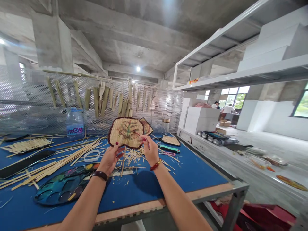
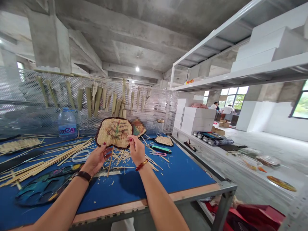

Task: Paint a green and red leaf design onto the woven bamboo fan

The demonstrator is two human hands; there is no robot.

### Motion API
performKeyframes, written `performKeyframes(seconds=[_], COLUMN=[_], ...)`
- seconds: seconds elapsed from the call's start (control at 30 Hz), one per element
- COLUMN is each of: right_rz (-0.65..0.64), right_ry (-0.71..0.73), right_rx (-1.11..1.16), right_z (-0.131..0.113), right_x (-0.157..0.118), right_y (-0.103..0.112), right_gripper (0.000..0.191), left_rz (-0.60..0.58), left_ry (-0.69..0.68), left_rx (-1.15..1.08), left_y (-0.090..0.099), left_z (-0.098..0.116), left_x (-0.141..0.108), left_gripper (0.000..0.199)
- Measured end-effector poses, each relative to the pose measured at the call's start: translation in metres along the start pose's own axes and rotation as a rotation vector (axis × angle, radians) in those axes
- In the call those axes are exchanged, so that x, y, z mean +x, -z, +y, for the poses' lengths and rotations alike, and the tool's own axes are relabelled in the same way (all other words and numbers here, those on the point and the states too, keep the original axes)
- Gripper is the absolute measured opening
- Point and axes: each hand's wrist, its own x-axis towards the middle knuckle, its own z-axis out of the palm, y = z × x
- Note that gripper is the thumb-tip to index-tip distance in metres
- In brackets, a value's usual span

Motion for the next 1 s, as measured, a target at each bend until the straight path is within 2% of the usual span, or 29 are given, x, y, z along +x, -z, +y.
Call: performKeyframes(seconds=[0.13, 0.3, 0.47, 0.63, 0.83, 1.0], right_rz=[0.078, 0.019, 0.108, 0.003, 0.101, 0.012], right_ry=[-0.054, 0.0, -0.048, 0.04, -0.006, 0.014], right_rx=[0.0, -0.006, -0.013, -0.043, -0.048, -0.071], right_z=[0.0008, 0.0013, 0.0029, 0.0042, 0.0068, 0.0077], right_x=[0.0001, -0.0002, 0.0002, -0.0005, 0.0005, -0.0018], right_y=[0.0008, 0.0008, 0.0021, 0.0004, 0.0013, -0.0014], right_gripper=[0.027, 0.027, 0.027, 0.025, 0.023, 0.022], left_rz=[0.002, 0.005, 0.005, 0.005, 0.006, 0.006], left_ry=[0.002, -0.004, -0.006, -0.01, -0.008, -0.012], left_rx=[0.004, 0.006, 0.005, 0.002, 0.003, -0.001], left_y=[-0.0003, -0.0006, -0.0007, 0.0, 0.0009, 0.0009], left_z=[-0.0001, 0.0003, -0.0001, -0.0007, -0.0013, -0.0015], left_x=[-0.0002, -0.0007, -0.0008, 0.0001, 0.0014, 0.0014], left_gripper=[0.002, 0.001, 0.001, 0.002, 0.004, 0.002])
